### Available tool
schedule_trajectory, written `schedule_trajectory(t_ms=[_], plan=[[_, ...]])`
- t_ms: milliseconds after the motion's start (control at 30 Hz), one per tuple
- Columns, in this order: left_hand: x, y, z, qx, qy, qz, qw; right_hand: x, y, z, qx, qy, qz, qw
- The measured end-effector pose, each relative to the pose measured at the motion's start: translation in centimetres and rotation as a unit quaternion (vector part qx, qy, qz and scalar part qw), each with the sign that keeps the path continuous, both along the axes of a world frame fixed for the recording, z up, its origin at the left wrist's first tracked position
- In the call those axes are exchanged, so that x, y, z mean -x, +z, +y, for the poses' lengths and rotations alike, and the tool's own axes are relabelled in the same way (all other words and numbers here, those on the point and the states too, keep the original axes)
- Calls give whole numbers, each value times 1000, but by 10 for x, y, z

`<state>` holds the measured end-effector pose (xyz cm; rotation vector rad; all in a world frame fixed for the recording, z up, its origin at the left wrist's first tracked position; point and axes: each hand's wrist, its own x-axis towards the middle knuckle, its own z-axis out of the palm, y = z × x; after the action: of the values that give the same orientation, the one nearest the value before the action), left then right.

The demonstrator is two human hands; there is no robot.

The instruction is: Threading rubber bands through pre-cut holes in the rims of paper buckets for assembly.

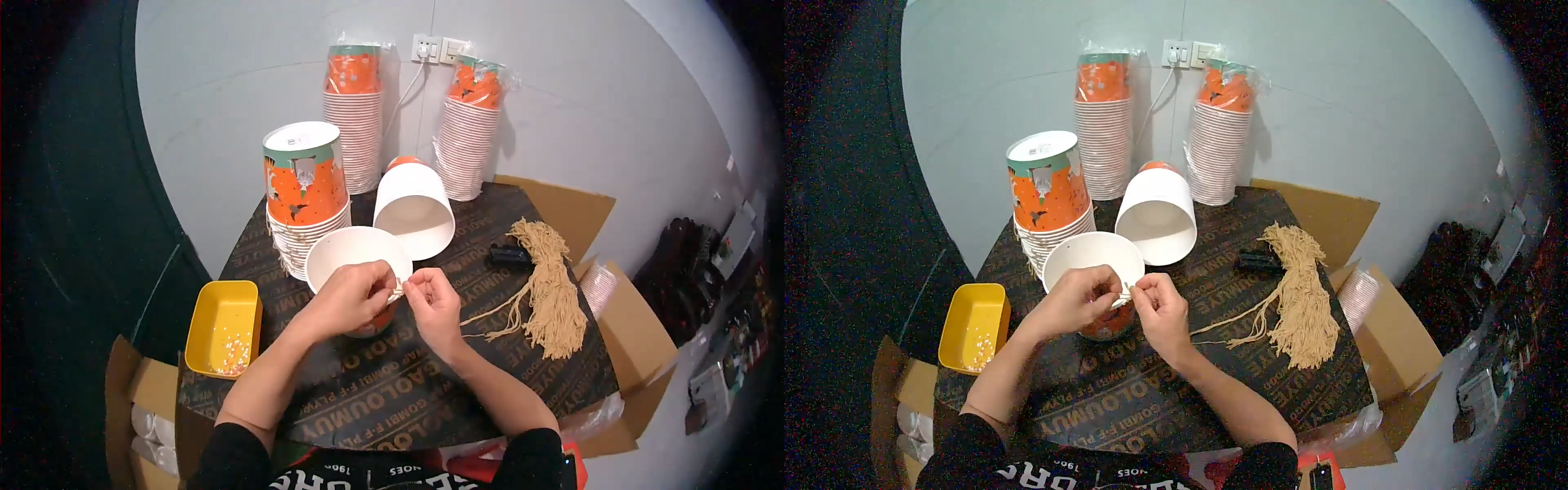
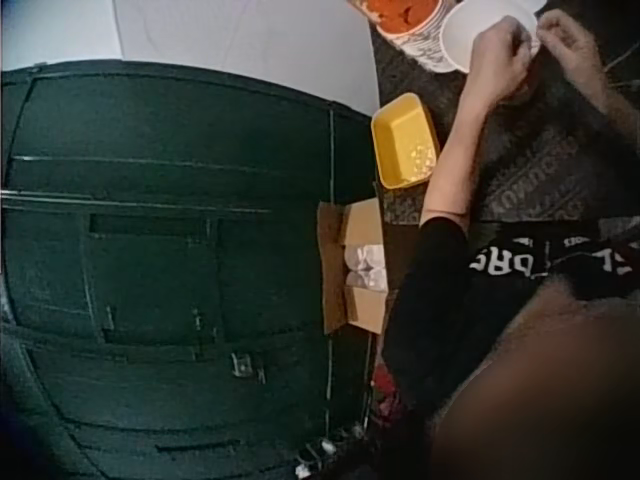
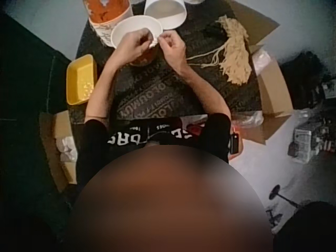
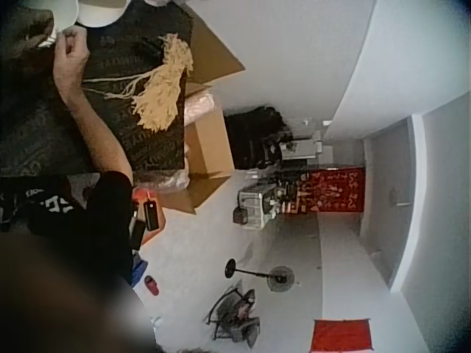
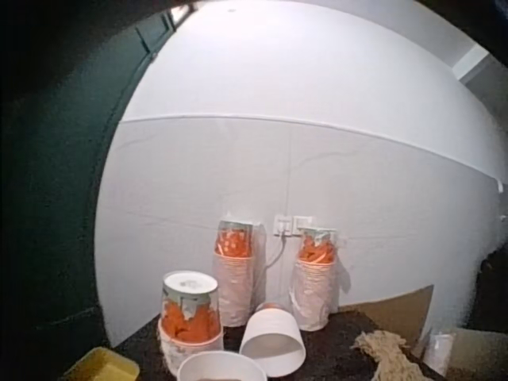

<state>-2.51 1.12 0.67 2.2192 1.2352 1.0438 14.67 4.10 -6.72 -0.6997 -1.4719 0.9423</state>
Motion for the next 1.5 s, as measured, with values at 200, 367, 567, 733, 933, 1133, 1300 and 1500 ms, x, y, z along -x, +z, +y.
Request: schedule_trajectory(t_ms=[200,367,567,733,933,1133,1300,1500], plan=[[0,-1,1,-7,-1,2,1000,1,-2,2,-42,-29,-26,998],[-1,-1,1,10,11,3,1000,0,2,0,-72,-36,-53,995],[0,-4,3,-3,13,10,1000,-3,10,-5,-139,-48,-114,983],[-1,-3,2,10,21,-3,1000,-3,12,-8,-151,-32,-124,980],[-4,-9,6,-22,28,-9,999,-2,3,1,-27,59,-20,998],[0,-12,8,-21,15,-5,1000,-5,8,1,152,168,96,969],[-3,-4,1,-4,2,-8,1000,-5,6,2,159,169,108,967],[-5,-7,4,-10,14,24,1000,-3,4,2,134,156,95,974]])
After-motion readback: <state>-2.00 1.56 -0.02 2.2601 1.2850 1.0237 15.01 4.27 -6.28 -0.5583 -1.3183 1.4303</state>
